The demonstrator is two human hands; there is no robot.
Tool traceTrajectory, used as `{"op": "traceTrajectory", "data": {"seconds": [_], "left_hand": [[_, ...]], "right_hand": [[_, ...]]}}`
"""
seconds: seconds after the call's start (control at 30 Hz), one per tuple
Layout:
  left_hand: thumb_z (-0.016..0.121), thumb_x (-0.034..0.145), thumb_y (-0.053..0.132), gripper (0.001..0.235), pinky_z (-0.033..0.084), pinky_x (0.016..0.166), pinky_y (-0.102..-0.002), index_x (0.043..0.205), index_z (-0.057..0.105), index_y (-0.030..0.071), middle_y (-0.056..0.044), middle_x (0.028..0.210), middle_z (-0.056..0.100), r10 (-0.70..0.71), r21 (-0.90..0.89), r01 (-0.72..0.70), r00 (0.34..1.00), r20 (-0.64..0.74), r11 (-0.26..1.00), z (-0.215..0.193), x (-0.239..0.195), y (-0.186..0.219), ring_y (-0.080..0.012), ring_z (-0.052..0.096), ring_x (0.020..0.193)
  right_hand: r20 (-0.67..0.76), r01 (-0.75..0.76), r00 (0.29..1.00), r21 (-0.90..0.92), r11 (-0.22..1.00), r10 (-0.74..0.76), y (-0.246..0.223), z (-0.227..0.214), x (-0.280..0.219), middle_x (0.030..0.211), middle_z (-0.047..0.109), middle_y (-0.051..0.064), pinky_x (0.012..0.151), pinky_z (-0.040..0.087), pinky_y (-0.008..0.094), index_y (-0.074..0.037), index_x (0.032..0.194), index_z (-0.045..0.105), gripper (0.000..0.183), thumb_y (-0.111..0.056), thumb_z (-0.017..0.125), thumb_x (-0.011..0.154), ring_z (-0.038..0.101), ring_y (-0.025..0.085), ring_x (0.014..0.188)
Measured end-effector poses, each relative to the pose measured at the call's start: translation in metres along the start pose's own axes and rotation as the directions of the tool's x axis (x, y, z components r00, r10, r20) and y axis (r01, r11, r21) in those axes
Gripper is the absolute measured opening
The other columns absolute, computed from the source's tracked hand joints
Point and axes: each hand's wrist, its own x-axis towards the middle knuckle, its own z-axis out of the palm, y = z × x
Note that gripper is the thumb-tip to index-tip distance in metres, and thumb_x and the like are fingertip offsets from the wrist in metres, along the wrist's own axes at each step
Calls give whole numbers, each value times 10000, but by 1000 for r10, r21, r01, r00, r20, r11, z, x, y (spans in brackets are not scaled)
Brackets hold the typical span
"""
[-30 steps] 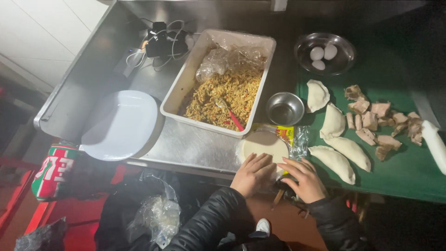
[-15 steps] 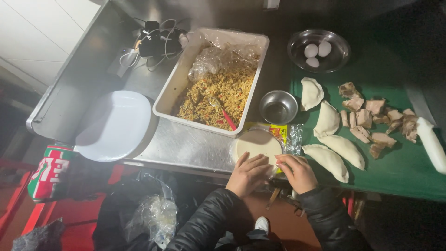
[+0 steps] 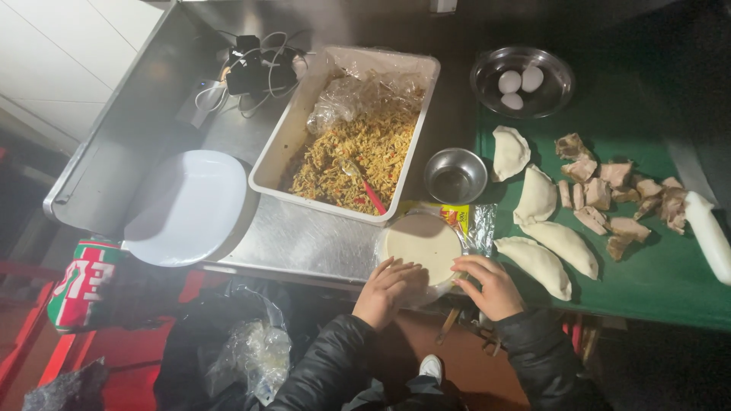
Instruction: Filling and sealing dough wrappers with a prepared mixture to make empanadas.
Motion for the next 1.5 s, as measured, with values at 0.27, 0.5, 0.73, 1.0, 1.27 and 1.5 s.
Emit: {"op": "traceTrajectory", "data": {"seconds": [0.27,0.5,0.73,1.0,1.27,1.5], "left_hand": [[615,914,-1,255,565,1002,-389,1138,699,87,-68,1120,741,-499,-434,449,867,-2,781,17,4,6,-269,733,1088],[824,734,69,402,428,1104,-542,1118,714,111,-86,1198,698,-167,-161,152,983,-81,975,-1,29,52,-312,628,1234],[814,747,11,409,477,1132,-462,1129,736,134,-80,1213,687,-240,-314,196,965,-106,929,12,20,42,-308,621,1261],[726,813,-38,193,478,1046,-429,968,641,40,-159,1196,685,-324,-294,263,928,-182,919,26,15,32,-360,636,1133],[780,626,7,412,521,877,-435,1025,680,24,-139,1052,709,-363,-330,310,925,-112,892,19,29,23,-370,642,1005],[769,703,110,237,526,829,-452,936,728,89,-107,938,745,-365,-144,348,923,-122,927,20,46,25,-347,686,913]], "right_hand": [[11,94,996,-83,992,-94,-11,0,4,1155,701,6,908,477,376,-159,1012,769,219,-139,766,794,664,216,1035],[-71,135,987,-104,985,-142,-13,6,10,1030,719,-35,860,465,372,-143,907,729,88,-146,752,822,660,186,980],[-71,118,989,-158,980,-131,-20,6,18,893,703,-35,814,441,384,-151,869,699,50,-155,729,829,651,200,930],[-94,105,988,-141,984,-119,-21,6,23,853,697,-22,820,443,388,-141,839,689,58,-167,741,837,641,217,897],[-124,77,989,-59,995,-83,-16,9,25,851,702,-2,823,460,389,-124,852,685,53,-131,736,837,645,229,893],[-132,79,988,-44,996,-84,-27,10,41,855,679,32,846,470,400,-100,870,674,71,-88,730,828,636,265,905]]}}
